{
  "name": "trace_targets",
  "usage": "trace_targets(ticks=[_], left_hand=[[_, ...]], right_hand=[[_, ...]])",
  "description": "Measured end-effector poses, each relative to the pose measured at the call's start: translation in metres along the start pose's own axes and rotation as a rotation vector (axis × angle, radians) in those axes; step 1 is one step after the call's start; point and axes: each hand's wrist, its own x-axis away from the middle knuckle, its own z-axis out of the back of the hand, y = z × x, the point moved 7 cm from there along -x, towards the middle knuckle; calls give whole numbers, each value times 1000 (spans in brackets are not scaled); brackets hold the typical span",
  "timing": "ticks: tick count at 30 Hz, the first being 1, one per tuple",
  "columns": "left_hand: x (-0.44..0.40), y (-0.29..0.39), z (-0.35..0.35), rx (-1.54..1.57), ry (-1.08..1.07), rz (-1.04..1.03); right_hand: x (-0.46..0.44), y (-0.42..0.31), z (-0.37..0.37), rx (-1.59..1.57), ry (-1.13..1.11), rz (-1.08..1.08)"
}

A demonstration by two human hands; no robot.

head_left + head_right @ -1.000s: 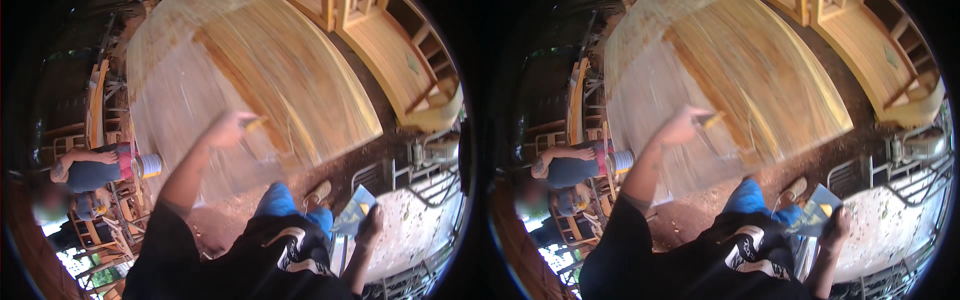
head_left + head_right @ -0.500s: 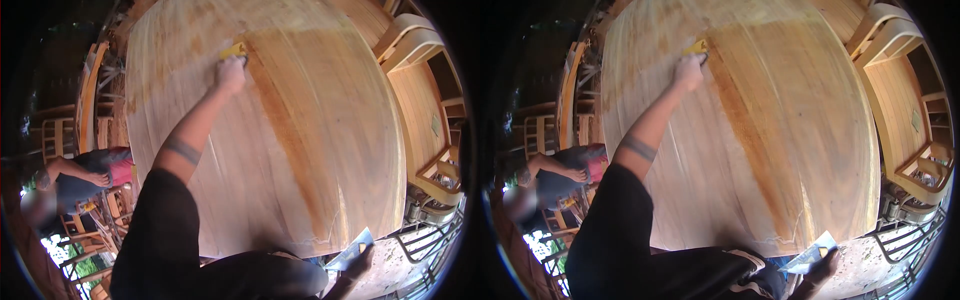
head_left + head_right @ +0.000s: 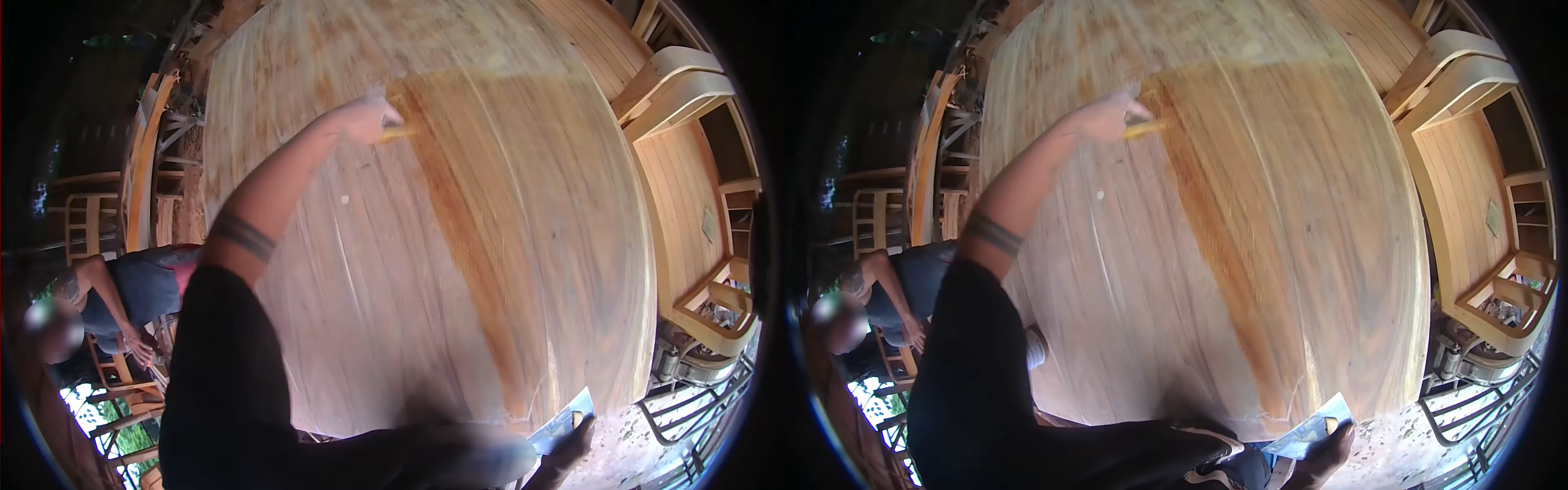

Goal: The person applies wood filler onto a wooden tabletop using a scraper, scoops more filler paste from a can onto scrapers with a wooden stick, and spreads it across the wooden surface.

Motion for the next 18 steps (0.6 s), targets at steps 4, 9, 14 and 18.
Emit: trace_targets(ticks=[4,9,14,18], left_hand=[[-23,-51,32,107,8,236],[-14,-40,-10,-124,284,584],[24,22,-5,102,-24,314],[-34,-93,48,26,-16,556]], right_hand=[[-12,1,-9,-102,-71,6],[-13,-3,-15,91,187,-176],[-27,-19,-18,301,-121,416],[-26,-21,-16,146,-15,57]])
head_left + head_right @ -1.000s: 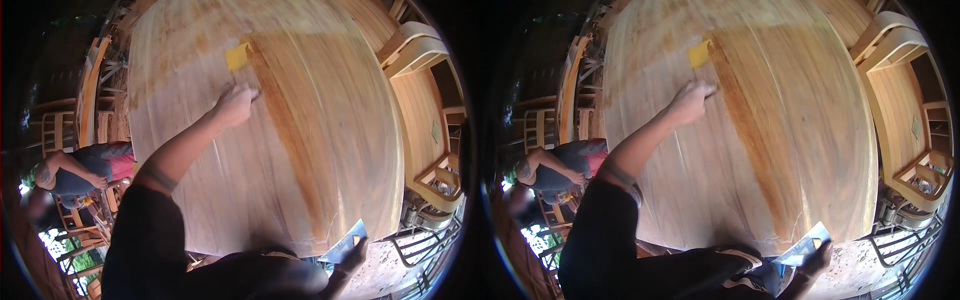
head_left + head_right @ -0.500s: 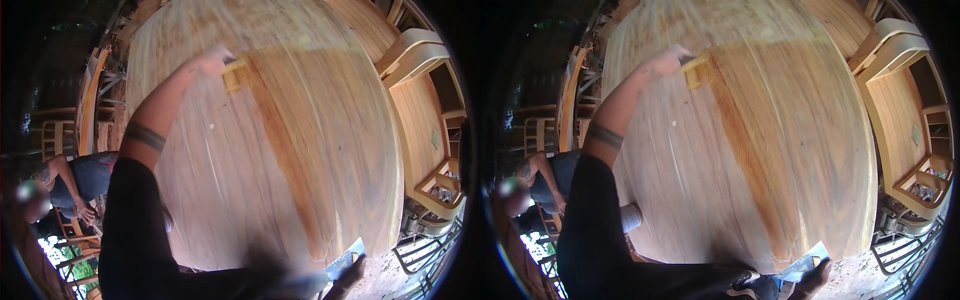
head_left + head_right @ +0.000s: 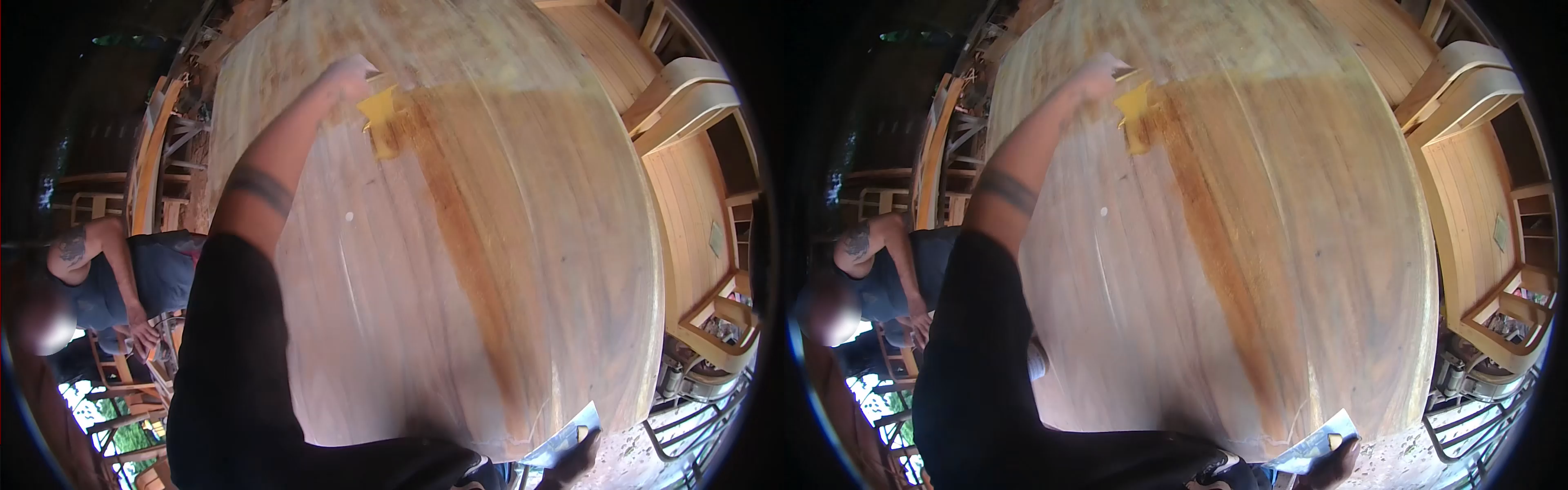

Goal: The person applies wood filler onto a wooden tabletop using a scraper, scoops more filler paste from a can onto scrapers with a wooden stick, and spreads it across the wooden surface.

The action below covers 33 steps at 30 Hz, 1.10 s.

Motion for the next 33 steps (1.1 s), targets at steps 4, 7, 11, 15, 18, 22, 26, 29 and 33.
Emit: trace_targets(ticks=[4,7,11,15,18,22,26,29,33], left_hand=[[-43,-27,-5,12,-33,-114],[-8,13,-9,87,-155,-48],[38,39,-39,168,-220,-40],[88,83,-80,1,-143,-146],[158,135,-101,-14,-97,-183],[245,194,-138,22,11,-168],[326,250,-177,74,59,-30],[384,297,-200,118,81,-103],[452,348,-235,112,139,-88]], right_hand=[[13,-2,-4,-201,192,-290],[15,-13,-9,-152,111,-145],[27,-55,-23,132,-46,345],[32,-37,-11,-194,-115,29],[35,-28,14,-112,-213,92],[36,-19,49,-345,-382,60],[36,12,96,-583,-453,-209],[31,54,142,-671,-389,-286],[38,66,167,-701,-464,-291]])
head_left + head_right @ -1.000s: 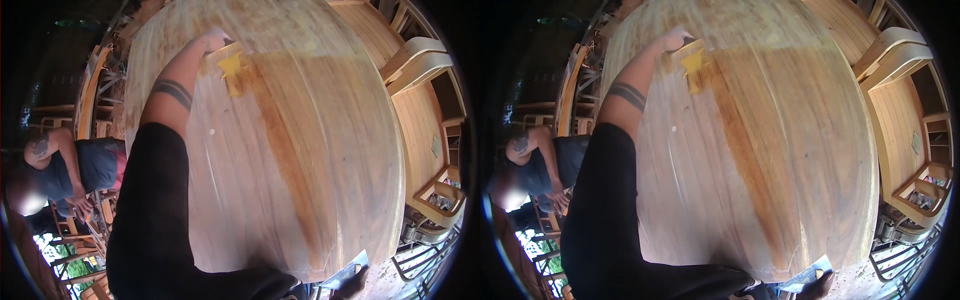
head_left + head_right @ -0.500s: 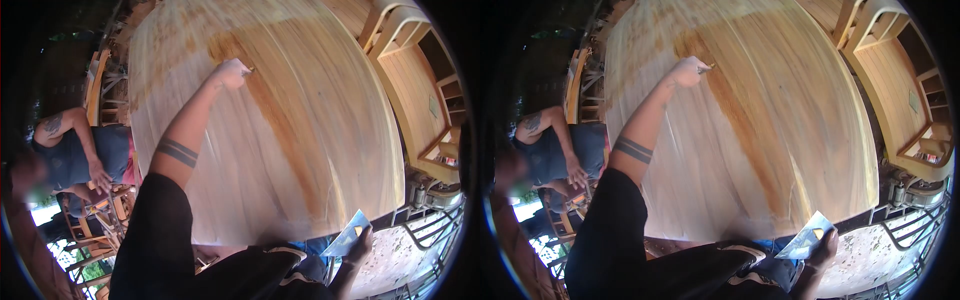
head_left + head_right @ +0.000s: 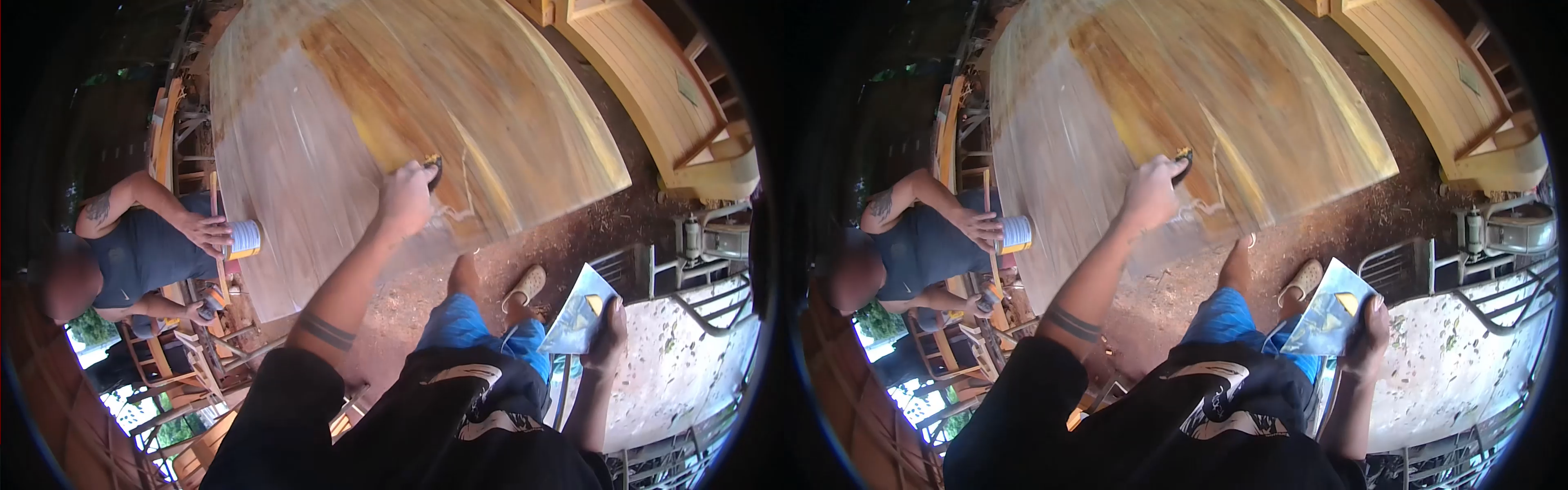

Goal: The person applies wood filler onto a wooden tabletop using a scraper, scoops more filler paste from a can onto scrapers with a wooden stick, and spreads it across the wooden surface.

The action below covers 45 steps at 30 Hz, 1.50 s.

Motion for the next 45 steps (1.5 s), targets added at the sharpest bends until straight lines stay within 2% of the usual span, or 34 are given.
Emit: trace_targets(ticks=[2,5,9,12,13,14,17,18,19,20,22,24,25,26,28,30,31,32,34,36,38,40,42,44,45], left_hand=[[30,27,-12,43,30,6],[73,62,-29,-30,166,-94],[110,91,-46,-95,98,-102],[125,97,-43,58,-13,-161],[124,88,-34,139,-22,-169],[112,73,-19,106,122,-283],[19,-30,37,26,40,141],[-22,-64,52,-156,54,12],[-64,-100,69,-199,203,-9],[-110,-142,78,-132,189,-56],[-170,-195,92,-165,105,-43],[-194,-212,93,-63,50,38],[-199,-218,91,-10,15,84],[-207,-219,88,49,-78,92],[-198,-211,71,187,-299,129],[-168,-173,64,155,-364,40],[-149,-153,59,135,-385,-6],[-133,-141,53,157,-384,14],[-97,-118,36,213,-382,56],[-64,-77,23,94,-353,-199],[-29,-50,10,116,-356,-65],[2,-27,0,147,-223,-84],[35,7,-5,125,-269,-43],[60,26,-18,113,-224,-10],[72,33,-26,135,-269,-46]], right_hand=[[6,5,15,-1,-14,1],[20,6,18,3,-17,-8],[34,9,33,-19,-39,-34],[41,8,40,-31,-22,-31],[43,9,47,-32,4,-18],[46,9,55,-35,32,-8],[55,9,73,-22,33,2],[54,9,80,-15,27,8],[54,10,90,18,76,27],[58,-2,71,38,209,76],[60,-3,71,29,193,66],[62,-4,84,93,178,107],[66,-4,95,175,300,98],[60,-1,92,131,242,106],[64,-5,77,71,147,90],[56,6,97,129,70,116],[53,6,84,102,118,84],[45,7,60,72,165,58],[36,9,39,73,92,22],[33,4,14,49,-37,13],[29,5,-8,-8,-136,-44],[28,5,-10,6,-129,-38],[29,4,-14,41,-105,-40],[31,0,-21,72,-103,-41],[33,-3,-24,87,-113,-40]])
